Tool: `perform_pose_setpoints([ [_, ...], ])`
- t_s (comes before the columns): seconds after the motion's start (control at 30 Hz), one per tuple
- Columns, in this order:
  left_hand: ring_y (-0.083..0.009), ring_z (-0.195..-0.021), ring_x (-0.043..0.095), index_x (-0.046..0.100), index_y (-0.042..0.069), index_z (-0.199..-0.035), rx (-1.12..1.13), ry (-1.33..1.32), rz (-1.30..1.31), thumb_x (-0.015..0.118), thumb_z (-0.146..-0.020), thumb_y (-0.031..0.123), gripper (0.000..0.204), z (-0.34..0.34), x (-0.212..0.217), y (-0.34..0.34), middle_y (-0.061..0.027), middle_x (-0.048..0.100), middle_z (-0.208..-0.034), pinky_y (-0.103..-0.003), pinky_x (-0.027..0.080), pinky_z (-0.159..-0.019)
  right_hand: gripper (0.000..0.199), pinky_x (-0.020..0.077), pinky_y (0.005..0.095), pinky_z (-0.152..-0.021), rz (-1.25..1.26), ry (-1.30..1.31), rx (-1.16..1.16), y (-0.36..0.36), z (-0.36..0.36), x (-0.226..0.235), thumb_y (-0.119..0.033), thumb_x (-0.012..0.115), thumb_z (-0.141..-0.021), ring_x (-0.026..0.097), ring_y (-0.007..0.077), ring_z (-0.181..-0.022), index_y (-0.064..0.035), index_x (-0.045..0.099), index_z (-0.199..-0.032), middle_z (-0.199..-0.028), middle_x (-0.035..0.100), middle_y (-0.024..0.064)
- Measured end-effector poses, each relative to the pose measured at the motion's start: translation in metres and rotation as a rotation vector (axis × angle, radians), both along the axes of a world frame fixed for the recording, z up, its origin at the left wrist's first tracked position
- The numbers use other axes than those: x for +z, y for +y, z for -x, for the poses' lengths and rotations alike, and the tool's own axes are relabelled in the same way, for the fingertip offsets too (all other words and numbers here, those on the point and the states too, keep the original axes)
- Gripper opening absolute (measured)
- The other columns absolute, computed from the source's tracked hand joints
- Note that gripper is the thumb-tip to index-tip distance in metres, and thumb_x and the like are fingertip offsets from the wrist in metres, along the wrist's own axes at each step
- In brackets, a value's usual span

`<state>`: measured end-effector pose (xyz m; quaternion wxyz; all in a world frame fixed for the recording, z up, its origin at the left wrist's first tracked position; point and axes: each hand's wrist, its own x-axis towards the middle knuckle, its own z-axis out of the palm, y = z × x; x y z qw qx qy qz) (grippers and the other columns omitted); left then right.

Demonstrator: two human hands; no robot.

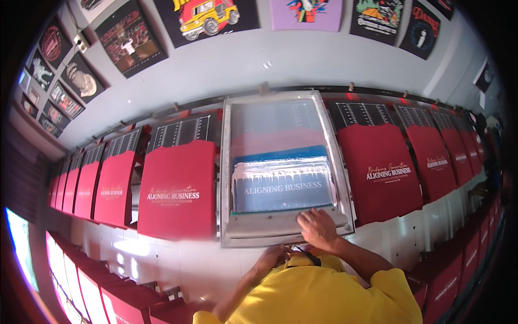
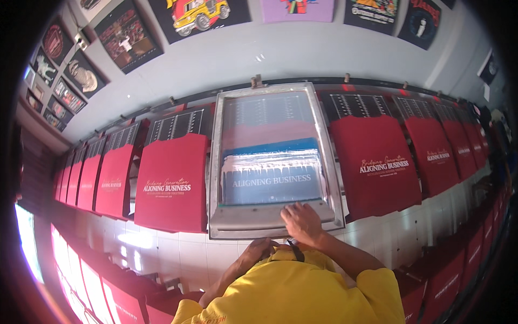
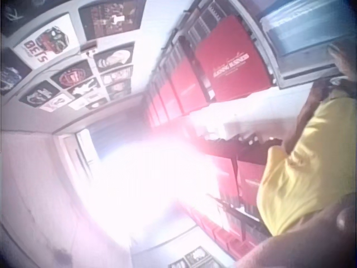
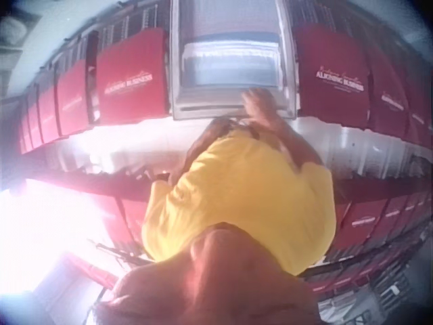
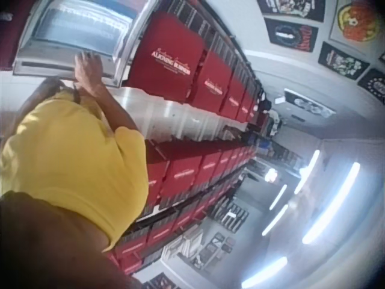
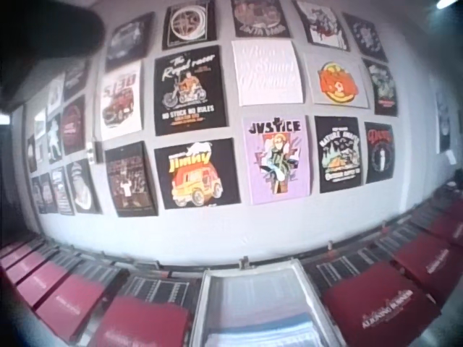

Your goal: The person applies ink to a screen and uses a squeegee to print a logo onto several red shirts lined up on a rack.

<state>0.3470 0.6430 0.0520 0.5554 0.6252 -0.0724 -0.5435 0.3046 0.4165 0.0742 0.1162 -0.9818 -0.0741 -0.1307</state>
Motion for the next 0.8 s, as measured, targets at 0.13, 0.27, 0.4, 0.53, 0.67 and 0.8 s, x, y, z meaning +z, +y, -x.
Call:
perform_pose_setpoints([
  [0.13,-0.0042,-0.058,0.044,0.063,0.001,-0.108,0.170,0.138,0.041,0.034,-0.108,0.026,0.038,0.007,-0.012,-0.002,0.0022,0.058,-0.073,-0.019,0.034,-0.053,0.025,0.0462,0.0386,-0.078,0.049,-0.088,-0.037,-0.027,-0.058,-0.007,-0.013,0.063,-0.078,0.059,0.0233,-0.092,-0.0069,0.060,-0.102,-0.101,0.063,0.0052],
  [0.27,-0.0043,-0.056,0.044,0.061,0.003,-0.102,0.314,0.233,0.028,0.038,-0.107,0.027,0.034,0.012,-0.010,-0.010,0.0012,0.057,-0.071,-0.018,0.034,-0.051,0.021,0.0459,0.0378,-0.078,0.119,-0.127,-0.059,-0.047,-0.104,-0.019,-0.010,0.062,-0.079,0.058,0.0221,-0.092,-0.0079,0.060,-0.100,-0.098,0.062,0.0043],
  [0.4,-0.0043,-0.053,0.043,0.061,0.004,-0.101,0.236,0.129,-0.055,0.040,-0.107,0.027,0.032,0.007,-0.022,-0.006,0.0018,0.055,-0.070,-0.018,0.032,-0.048,0.018,0.0462,0.0369,-0.077,0.116,-0.107,-0.056,-0.053,-0.116,-0.036,-0.008,0.064,-0.078,0.058,0.0218,-0.092,-0.0081,0.061,-0.096,-0.097,0.061,0.0047],
  [0.53,-0.0041,-0.052,0.041,0.061,0.005,-0.099,0.230,0.122,-0.078,0.040,-0.107,0.028,0.032,0.011,-0.006,-0.005,0.0032,0.055,-0.069,-0.018,0.030,-0.047,0.010,0.0501,0.0412,-0.072,0.020,-0.099,-0.013,-0.057,-0.128,-0.016,-0.010,0.065,-0.078,0.063,0.0240,-0.081,-0.0073,0.063,-0.087,-0.083,0.064,0.0072],
  [0.67,-0.0037,-0.052,0.040,0.062,0.005,-0.099,0.136,0.068,-0.004,0.039,-0.107,0.029,0.034,0.002,-0.017,-0.003,0.0042,0.053,-0.068,-0.019,0.030,-0.048,0.020,0.0535,0.0432,-0.069,-0.242,0.323,-0.083,-0.094,-0.165,0.025,-0.015,0.070,-0.073,0.067,0.0307,-0.069,-0.0027,0.068,-0.088,-0.072,0.066,0.0154],
  [0.8,-0.0040,-0.054,0.039,0.061,0.005,-0.099,0.100,0.007,-0.005,0.039,-0.107,0.030,0.035,-0.001,-0.029,0.001,0.0049,0.051,-0.068,-0.019,0.031,-0.050,0.028,0.0532,0.0444,-0.071,-0.259,0.396,-0.052,-0.094,-0.148,0.033,-0.023,0.071,-0.070,0.068,0.0348,-0.074,-0.0036,0.068,-0.090,-0.077,0.068,0.0187],
])
